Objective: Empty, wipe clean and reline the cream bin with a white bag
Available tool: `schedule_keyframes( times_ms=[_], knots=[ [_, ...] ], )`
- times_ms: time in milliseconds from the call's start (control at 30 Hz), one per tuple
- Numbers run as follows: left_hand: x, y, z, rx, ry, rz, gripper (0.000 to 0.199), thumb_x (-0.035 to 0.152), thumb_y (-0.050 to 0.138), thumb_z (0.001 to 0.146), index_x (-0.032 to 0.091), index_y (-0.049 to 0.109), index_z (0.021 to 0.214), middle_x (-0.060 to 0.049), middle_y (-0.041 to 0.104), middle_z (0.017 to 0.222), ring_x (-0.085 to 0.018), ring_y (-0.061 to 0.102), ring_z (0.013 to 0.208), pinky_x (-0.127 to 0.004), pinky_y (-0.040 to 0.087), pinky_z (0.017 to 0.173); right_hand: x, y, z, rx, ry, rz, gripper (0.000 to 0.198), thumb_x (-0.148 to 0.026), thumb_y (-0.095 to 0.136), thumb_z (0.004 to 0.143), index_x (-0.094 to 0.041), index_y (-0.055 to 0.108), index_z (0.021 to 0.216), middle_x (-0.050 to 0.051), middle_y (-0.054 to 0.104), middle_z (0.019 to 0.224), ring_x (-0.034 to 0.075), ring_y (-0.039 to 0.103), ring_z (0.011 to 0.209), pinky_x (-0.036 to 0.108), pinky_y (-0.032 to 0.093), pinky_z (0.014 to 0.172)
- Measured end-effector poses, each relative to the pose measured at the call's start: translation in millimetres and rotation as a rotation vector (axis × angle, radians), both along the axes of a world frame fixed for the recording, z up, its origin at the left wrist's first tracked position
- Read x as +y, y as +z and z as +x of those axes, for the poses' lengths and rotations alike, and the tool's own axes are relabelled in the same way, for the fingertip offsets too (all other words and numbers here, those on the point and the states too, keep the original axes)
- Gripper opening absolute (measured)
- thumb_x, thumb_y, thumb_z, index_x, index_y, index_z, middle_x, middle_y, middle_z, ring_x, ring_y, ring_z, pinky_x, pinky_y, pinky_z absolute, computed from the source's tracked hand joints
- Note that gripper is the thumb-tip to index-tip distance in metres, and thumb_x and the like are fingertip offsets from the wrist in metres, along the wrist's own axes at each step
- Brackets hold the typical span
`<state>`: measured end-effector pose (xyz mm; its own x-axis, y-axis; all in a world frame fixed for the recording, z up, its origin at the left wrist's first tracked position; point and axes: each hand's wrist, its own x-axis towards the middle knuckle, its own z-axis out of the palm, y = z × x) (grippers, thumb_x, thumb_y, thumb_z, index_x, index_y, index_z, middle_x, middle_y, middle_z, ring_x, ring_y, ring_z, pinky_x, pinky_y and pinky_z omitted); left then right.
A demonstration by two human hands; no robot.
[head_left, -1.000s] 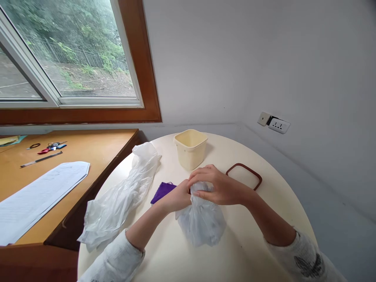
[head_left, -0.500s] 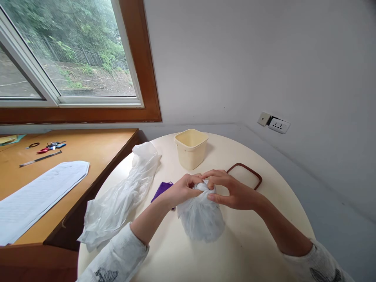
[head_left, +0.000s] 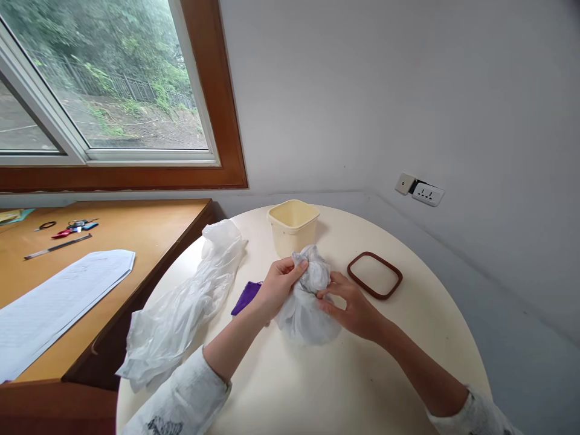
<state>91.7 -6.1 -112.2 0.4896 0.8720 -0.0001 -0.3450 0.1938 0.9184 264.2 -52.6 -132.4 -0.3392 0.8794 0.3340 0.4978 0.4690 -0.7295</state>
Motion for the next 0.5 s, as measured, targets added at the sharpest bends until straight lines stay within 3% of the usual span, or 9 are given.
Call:
schedule_keyframes(
  times_ms=[100, 167, 333, 500],
  knots=[
    [-1.9, 2.3, 2.7, 0.113, 0.026, 0.018, 0.032, 0.044, 0.065, 0.071, 0.012, 0.064, 0.073, 0.001, 0.058, 0.060, -0.011, 0.051, 0.055, -0.022, 0.041, 0.054, 7.9, 7.2, -4.5, 0.157, -0.130, -0.049, 0.032, -0.036, 0.064, 0.073, -0.023, 0.052, 0.100, 0.002, 0.057, 0.094, 0.017, 0.051, 0.084, 0.031, 0.042, 0.076],
    [-2.3, 1.1, 4.1, 0.166, 0.048, 0.040, 0.035, 0.047, 0.066, 0.069, 0.012, 0.063, 0.071, 0.002, 0.056, 0.058, -0.009, 0.047, 0.054, -0.021, 0.039, 0.051, 12.2, 13.9, -8.2, 0.229, -0.138, -0.102, 0.049, -0.034, 0.069, 0.067, -0.024, 0.046, 0.109, 0.001, 0.057, 0.097, 0.016, 0.052, 0.081, 0.028, 0.043, 0.071],
    [-1.0, -0.4, 0.4, 0.229, -0.005, 0.174, 0.035, 0.048, 0.061, 0.073, 0.012, 0.063, 0.078, 0.001, 0.057, 0.064, -0.011, 0.050, 0.059, -0.021, 0.040, 0.055, 20.7, 20.2, -12.3, 0.282, -0.090, -0.118, 0.021, -0.032, 0.063, 0.072, -0.020, 0.052, 0.085, -0.003, 0.053, 0.073, 0.012, 0.046, 0.067, 0.024, 0.039, 0.060],
    [-2.2, 7.7, -6.8, 0.265, -0.171, 0.362, 0.043, 0.035, 0.069, 0.069, 0.014, 0.059, 0.105, -0.007, 0.063, 0.094, -0.020, 0.057, 0.091, -0.029, 0.045, 0.078, 29.1, 14.6, -5.9, 0.376, -0.103, -0.125, 0.017, -0.032, 0.060, 0.073, -0.019, 0.050, 0.070, -0.003, 0.047, 0.064, 0.011, 0.043, 0.062, 0.024, 0.038, 0.059]
  ],
)
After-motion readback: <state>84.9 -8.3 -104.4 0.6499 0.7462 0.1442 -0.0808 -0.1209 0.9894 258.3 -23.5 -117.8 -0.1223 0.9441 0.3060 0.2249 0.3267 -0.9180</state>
